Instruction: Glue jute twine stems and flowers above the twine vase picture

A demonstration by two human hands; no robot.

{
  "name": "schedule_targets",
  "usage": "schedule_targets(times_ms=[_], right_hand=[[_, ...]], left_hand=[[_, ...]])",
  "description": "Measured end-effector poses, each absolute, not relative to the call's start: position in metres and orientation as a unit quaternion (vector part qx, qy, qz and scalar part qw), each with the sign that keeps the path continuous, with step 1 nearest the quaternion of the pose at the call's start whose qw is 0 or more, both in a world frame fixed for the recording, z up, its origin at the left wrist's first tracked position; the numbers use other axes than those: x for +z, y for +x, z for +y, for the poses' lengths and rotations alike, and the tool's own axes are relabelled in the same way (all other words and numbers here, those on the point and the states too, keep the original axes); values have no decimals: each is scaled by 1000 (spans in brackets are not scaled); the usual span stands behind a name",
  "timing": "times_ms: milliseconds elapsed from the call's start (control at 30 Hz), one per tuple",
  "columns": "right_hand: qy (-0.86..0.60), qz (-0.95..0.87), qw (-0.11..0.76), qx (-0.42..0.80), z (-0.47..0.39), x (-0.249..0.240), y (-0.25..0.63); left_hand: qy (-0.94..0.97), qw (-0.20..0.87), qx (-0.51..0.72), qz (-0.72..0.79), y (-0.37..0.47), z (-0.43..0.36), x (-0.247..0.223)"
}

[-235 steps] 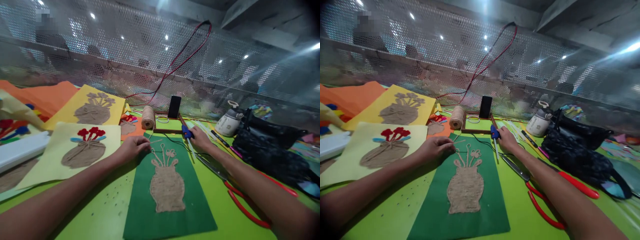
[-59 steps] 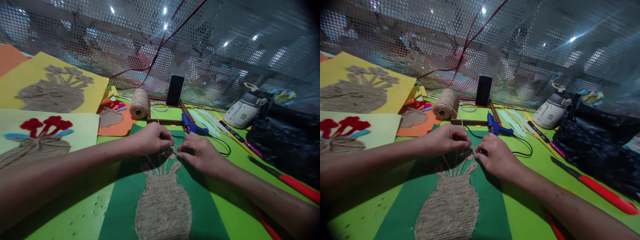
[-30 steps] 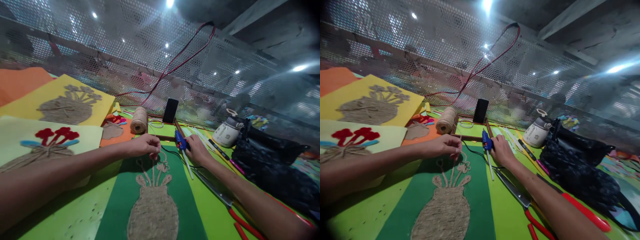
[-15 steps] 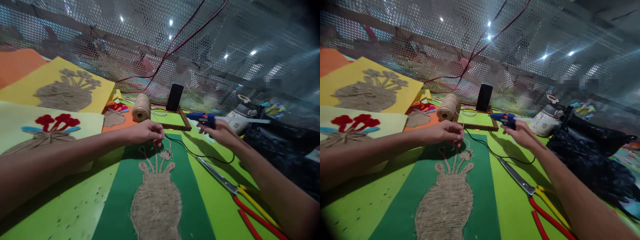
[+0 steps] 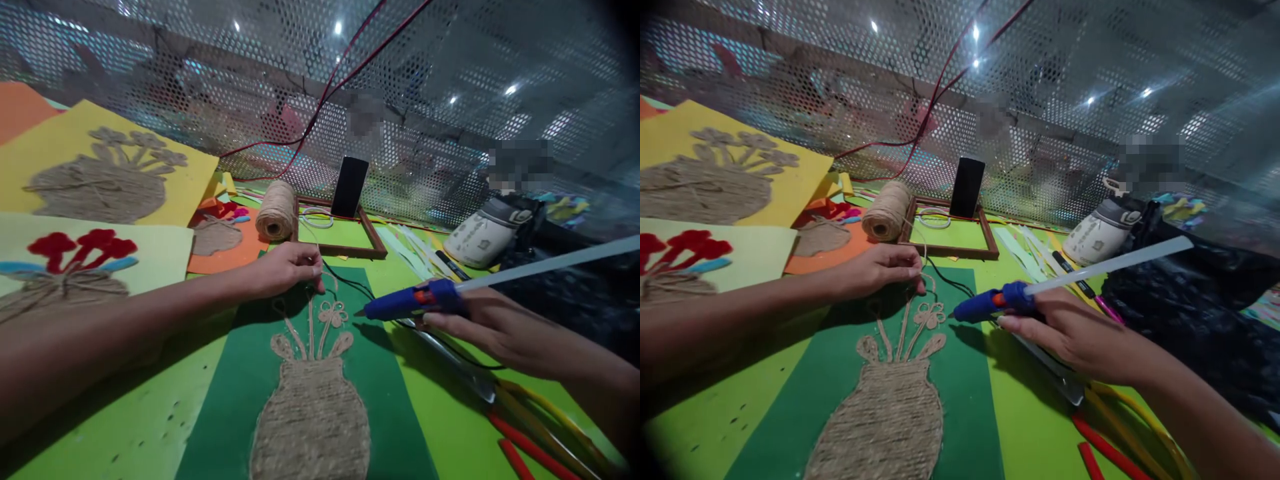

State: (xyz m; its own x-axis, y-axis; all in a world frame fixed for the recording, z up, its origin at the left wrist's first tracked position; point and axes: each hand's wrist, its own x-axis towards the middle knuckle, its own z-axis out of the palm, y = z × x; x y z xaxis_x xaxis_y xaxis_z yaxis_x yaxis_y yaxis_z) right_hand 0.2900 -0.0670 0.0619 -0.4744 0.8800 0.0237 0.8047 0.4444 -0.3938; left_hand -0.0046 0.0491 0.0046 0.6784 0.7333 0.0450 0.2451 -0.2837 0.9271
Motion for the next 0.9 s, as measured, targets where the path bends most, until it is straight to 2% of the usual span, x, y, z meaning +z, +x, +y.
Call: schedule_targets(times_ms=[233,467,600,900], right_hand=[[-520,-836,123,121,-67,47,279],[-583,-797,31,152,-70,46,272],[-596,-787,26,159,-69,46,268],[-559,-812,47,163,-64,51,260]], left_hand=[[768,490,255,324,-4,51,-3],[785,456,253,335,-2,51,-5],[811,415,237,339,-2,48,-1],[811,409,237,345,-1,47,-1]])
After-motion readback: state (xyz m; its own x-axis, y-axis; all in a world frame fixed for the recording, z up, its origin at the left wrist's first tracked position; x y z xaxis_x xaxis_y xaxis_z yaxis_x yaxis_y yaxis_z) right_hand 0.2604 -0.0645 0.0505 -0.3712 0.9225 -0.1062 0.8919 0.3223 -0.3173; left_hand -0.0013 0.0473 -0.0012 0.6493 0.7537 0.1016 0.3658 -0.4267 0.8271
